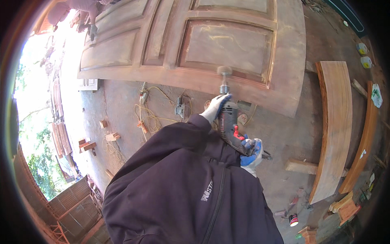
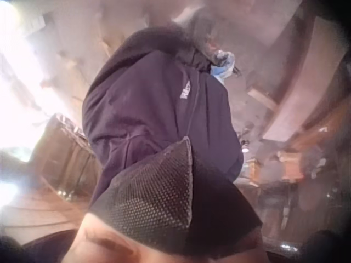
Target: The person uses a power sander to smooth the surface of a large wooden door lying flat on the floor. They move the sander across the panels and edges, focusing on different sections throughout the clip.
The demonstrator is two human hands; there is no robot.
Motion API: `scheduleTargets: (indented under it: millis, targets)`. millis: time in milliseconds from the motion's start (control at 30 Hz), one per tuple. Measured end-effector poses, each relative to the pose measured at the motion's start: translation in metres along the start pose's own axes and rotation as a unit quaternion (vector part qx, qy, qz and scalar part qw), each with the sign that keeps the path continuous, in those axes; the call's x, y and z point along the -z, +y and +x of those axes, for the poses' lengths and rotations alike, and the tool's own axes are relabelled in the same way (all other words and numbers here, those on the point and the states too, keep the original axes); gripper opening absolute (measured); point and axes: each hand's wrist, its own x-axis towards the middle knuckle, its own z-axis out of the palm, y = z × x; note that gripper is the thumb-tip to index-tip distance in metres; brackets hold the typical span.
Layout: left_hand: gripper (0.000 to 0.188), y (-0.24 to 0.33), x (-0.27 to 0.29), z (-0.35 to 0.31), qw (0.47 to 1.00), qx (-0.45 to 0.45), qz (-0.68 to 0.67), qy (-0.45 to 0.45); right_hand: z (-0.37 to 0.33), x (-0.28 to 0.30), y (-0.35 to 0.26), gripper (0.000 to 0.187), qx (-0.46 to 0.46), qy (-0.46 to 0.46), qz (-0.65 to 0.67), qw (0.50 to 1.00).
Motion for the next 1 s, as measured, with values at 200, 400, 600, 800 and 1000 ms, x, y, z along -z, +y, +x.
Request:
scheduleTargets:
  millis: [200,400,600,800,1000]
  targets:
    - [0.031,0.02,0.061,0.014,0.99,0.025,-0.135,0.041,0.037,-0.04,0.02,0.032,-0.049,-0.094,-0.056,0.993]
    - [0.018,0.064,0.052,-0.014,0.951,0.145,-0.273,0.01,0.059,-0.086,-0.02,0.031,-0.035,-0.228,-0.026,0.973]
    - [0.02,0.134,0.031,0.029,0.923,0.089,-0.371,-0.057,0.109,-0.175,-0.059,0.035,0.133,-0.404,-0.081,0.901]
    - [0.022,0.21,0.027,0.134,0.935,-0.011,-0.349,-0.061,0.171,-0.252,-0.049,0.011,0.154,-0.315,-0.132,0.927]
    - [0.021,0.206,0.051,0.201,0.906,0.01,-0.422,-0.037,0.234,-0.303,-0.031,0.01,0.071,-0.295,-0.154,0.94]
